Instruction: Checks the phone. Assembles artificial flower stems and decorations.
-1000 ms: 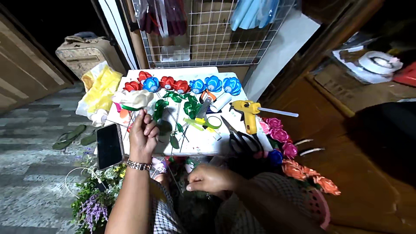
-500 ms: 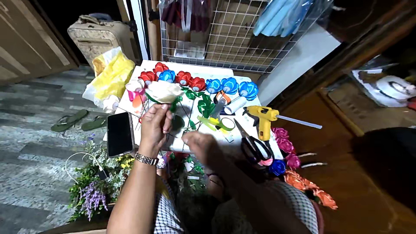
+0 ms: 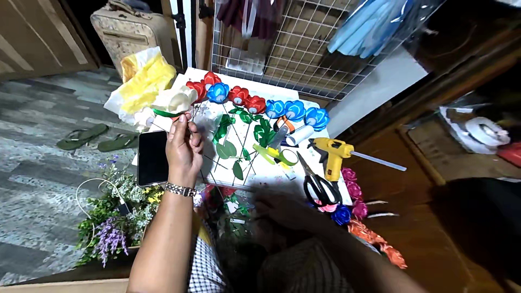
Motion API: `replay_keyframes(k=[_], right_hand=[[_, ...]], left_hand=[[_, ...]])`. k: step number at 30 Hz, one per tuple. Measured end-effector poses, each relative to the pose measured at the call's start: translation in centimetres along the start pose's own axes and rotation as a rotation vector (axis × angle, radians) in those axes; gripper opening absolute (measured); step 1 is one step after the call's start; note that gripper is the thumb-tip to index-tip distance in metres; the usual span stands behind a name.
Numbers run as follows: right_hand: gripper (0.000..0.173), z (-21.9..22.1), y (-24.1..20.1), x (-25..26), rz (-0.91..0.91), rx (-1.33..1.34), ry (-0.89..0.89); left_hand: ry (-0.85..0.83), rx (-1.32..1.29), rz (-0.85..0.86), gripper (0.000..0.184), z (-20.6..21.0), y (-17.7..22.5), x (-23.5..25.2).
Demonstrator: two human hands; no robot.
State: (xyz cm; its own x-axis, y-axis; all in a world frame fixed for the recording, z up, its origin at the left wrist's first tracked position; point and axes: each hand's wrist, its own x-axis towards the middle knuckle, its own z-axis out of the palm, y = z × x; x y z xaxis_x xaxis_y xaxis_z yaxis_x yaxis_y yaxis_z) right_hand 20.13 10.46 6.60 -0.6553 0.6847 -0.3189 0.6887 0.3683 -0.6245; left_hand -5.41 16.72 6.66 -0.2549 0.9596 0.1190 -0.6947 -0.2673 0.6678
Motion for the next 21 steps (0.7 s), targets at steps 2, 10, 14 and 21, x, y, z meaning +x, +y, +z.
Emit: replay_keyframes(k=[2,10,14,21], right_hand=[[0.03,-2.5,1.5,0.9,-0.142,-0.003,0.216],[0.025,-6.7,0.3,4.7,-0.035,0.086,0.687],[0.015,-7.4,-0.5,8.0,0.029,0.165,0.614],[0.031,-10.6,0.3,8.9,-0.098,0.25,0.831]], left_hand=[[0.01,0.011,-0.005,0.015,-0.1,-0.1,0.1],[0.104,-0.054,0.0,0.022,0.1,-0.4,1.2],[0.113,-0.038,0.003,0.02,0.2,-0.6,1.4],[0.121,-0.032,-0.019,0.018,0.4,-0.7,1.3]])
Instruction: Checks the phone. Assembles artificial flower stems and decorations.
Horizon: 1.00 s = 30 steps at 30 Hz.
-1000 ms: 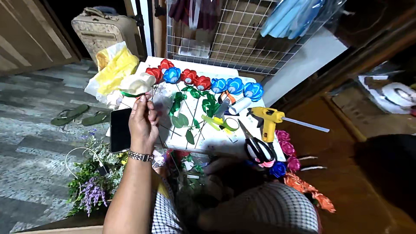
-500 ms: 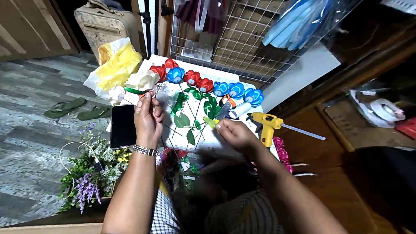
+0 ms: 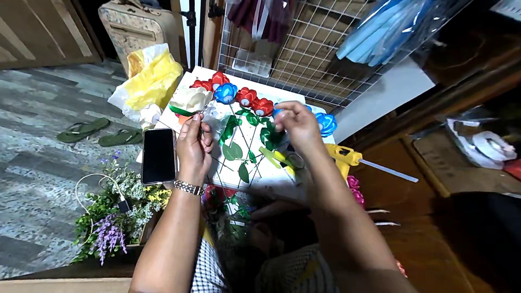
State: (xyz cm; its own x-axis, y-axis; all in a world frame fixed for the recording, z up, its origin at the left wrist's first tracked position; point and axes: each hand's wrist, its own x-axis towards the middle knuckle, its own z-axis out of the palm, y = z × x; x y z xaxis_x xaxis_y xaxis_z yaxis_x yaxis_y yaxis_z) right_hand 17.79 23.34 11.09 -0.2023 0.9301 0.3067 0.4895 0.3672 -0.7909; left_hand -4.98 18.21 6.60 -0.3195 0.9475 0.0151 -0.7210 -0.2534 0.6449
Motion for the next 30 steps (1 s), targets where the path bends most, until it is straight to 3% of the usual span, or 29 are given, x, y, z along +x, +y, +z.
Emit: replay_keyframes(k=[6,8,10,11,13,14,16,18,20,23,27,30], right_hand=[[0.021,-1.6,2.0,1.1,0.034,0.099,0.277],[0.017,-1.3,2.3,1.4,0.09,0.105,0.212],[0.046,-1.5,2.5,1.7,0.153,0.081,-0.024],[0.05,-1.1,2.8,2.2,0.16,0.043,-0.089],[0.027,0.2,3.3,3.2,0.158,-0.095,-0.059],[0.024,1.1,3.5,3.9,0.18,-0.184,-0.019],[0.03,2.5,4.2,5.4,0.185,-0.361,-0.032],[0.03,3.7,5.3,7.0,0.18,-0.516,-0.16],[0.041,4.8,6.0,8.1,0.236,-0.654,-0.238],[0.032,5.9,6.3,9.0,0.323,-0.801,-0.269],[0.031,6.5,6.0,9.7,0.413,-0.878,-0.298],[0.027,6.0,6.2,9.8,0.349,-0.742,-0.27]], left_hand=[[-0.008,-0.002,-0.012,0.017,0.2,-0.2,-0.1],[-0.015,0.011,-0.015,0.017,0.4,-0.4,-0.1],[-0.023,0.024,-0.019,0.019,0.4,-0.7,-0.1],[-0.024,0.031,-0.024,0.019,0.5,-0.8,-0.1],[-0.014,0.047,-0.04,0.018,0.8,-1.0,-0.3],[-0.019,0.056,-0.046,0.018,0.9,-1.0,-0.3],[-0.028,0.061,-0.047,0.017,1.1,-1.3,-0.4],[-0.036,0.056,-0.041,0.016,1.1,-1.5,-0.4],[-0.042,0.078,-0.046,0.015,1.1,-1.6,-0.6],[-0.056,0.124,-0.069,0.014,1.0,-1.4,-1.1],[-0.049,0.122,-0.093,0.015,1.1,-1.5,-0.9],[-0.041,0.15,-0.163,0.014,1.3,-1.4,-1.0]])
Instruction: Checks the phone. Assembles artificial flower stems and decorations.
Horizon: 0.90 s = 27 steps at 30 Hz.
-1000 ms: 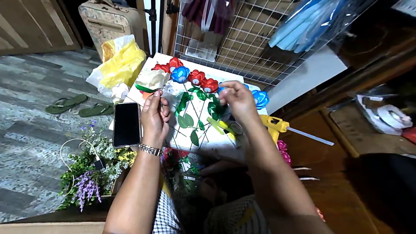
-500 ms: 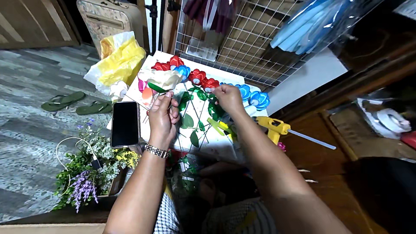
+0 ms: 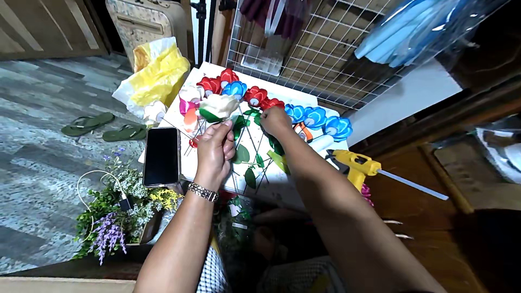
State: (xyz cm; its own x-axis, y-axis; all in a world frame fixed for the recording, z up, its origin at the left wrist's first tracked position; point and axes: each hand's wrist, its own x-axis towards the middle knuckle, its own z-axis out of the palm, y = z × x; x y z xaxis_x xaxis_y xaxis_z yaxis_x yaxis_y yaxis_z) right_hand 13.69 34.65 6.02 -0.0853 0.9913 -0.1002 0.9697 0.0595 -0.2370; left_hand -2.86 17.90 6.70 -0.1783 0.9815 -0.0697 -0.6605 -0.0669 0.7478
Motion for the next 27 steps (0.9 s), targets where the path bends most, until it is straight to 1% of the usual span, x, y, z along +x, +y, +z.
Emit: replay_keyframes(k=[3,5,7,9,13,15,18,19,20,21,22,23,25,26,27], right_hand=[[0.026,-1.3,0.5,-1.7,-0.18,0.318,0.002],[0.022,-2.8,0.4,-4.6,-0.267,0.42,-0.077],[0.018,-4.1,0.6,-7.9,-0.386,0.433,-0.144],[0.018,-5.1,1.1,-11.0,-0.486,0.368,-0.169],[0.032,-6.5,2.4,-15.5,-0.5,0.309,-0.171],[0.036,-6.7,3.6,-16.9,-0.457,0.365,-0.11],[0.038,-6.4,6.7,-19.1,-0.417,0.539,0.067],[0.036,-6.3,8.1,-20.1,-0.387,0.558,0.148],[0.03,-6.2,9.7,-21.0,-0.327,0.553,0.234],[0.023,-6.1,11.3,-21.9,-0.23,0.536,0.303],[0.021,-6.1,13.0,-22.8,-0.102,0.501,0.333],[0.026,-5.8,14.8,-23.4,0.031,0.458,0.324],[0.049,-4.1,18.2,-23.8,0.247,0.394,0.337],[0.055,-3.1,19.4,-23.7,0.322,0.387,0.357],[0.053,-2.3,20.2,-23.4,0.359,0.41,0.378]], left_hand=[[-0.02,0.044,-0.076,0.011,0.1,-0.2,0.1],[-0.045,0.089,-0.098,0.01,0.3,-0.4,0.1],[-0.074,0.156,-0.103,0.006,0.7,-1.0,-0.3],[-0.126,0.257,-0.13,0.007,1.4,-1.6,-0.8],[-0.303,0.427,-0.212,0.014,2.4,-3.5,-2.2],[-0.368,0.439,-0.24,0.011,3.0,-4.7,-2.7],[-0.393,0.38,-0.27,0.004,4.3,-5.9,-3.3],[-0.381,0.349,-0.271,0.004,4.7,-6.1,-3.5],[-0.365,0.322,-0.27,0.003,5.0,-6.3,-3.7],[-0.353,0.3,-0.263,0.003,5.2,-6.3,-3.8],[-0.344,0.289,-0.252,0.003,5.3,-6.4,-4.0],[-0.33,0.282,-0.239,0.004,5.3,-6.5,-4.1],[-0.302,0.284,-0.215,0.006,5.5,-6.7,-4.1],[-0.284,0.297,-0.199,0.007,5.6,-6.8,-4.1],[-0.271,0.322,-0.175,0.007,5.6,-7.0,-4.1]])
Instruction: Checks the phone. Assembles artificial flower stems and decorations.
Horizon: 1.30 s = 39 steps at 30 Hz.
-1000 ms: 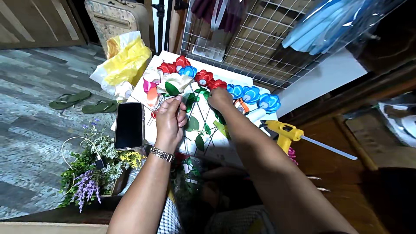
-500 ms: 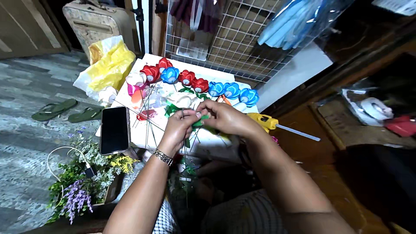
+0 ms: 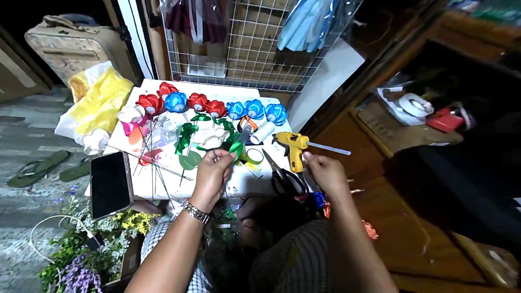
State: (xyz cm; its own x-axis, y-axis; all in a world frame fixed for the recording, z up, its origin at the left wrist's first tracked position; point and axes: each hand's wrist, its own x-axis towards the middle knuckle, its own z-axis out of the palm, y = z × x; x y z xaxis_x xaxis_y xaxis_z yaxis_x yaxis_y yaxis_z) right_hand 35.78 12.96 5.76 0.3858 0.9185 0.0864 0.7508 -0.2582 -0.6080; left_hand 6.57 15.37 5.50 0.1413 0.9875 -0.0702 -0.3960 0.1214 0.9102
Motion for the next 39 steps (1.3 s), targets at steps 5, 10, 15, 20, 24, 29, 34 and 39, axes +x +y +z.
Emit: replay_keyframes(k=[5,10,15,20,24,29,34,39], right_hand=[[0.051,3.2,0.7,2.9,0.017,0.165,-0.08],[0.041,1.8,0.3,0.8,0.038,0.175,0.045],[0.03,-1.5,0.7,-3.4,-0.252,0.389,0.07],[0.038,0.2,-2.6,-7.1,-0.443,0.528,0.024],[0.031,2.4,-4.2,-7.3,-0.531,0.474,0.129],[0.032,2.7,-4.6,-7.0,-0.495,0.475,0.103],[0.032,2.8,-4.6,-6.7,-0.518,0.456,0.105],[0.037,3.0,-4.5,-6.4,-0.534,0.392,0.134]], left_hand=[[0.049,0.157,0.063,0.007,0.4,-1.1,0.1],[0.094,0.114,0.065,0.009,1.1,-1.3,0.2],[0.135,0.161,0.156,0.012,1.3,-1.5,-0.2],[0.142,0.206,0.196,0.01,1.7,-2.0,-0.5],[0.132,0.31,0.298,0.008,1.7,-2.6,-0.6],[0.115,0.312,0.337,0.009,1.9,-2.7,-0.9],[0.11,0.324,0.373,0.012,2.1,-2.7,-1.0],[0.101,0.333,0.382,0.012,2.0,-2.8,-1.0]])
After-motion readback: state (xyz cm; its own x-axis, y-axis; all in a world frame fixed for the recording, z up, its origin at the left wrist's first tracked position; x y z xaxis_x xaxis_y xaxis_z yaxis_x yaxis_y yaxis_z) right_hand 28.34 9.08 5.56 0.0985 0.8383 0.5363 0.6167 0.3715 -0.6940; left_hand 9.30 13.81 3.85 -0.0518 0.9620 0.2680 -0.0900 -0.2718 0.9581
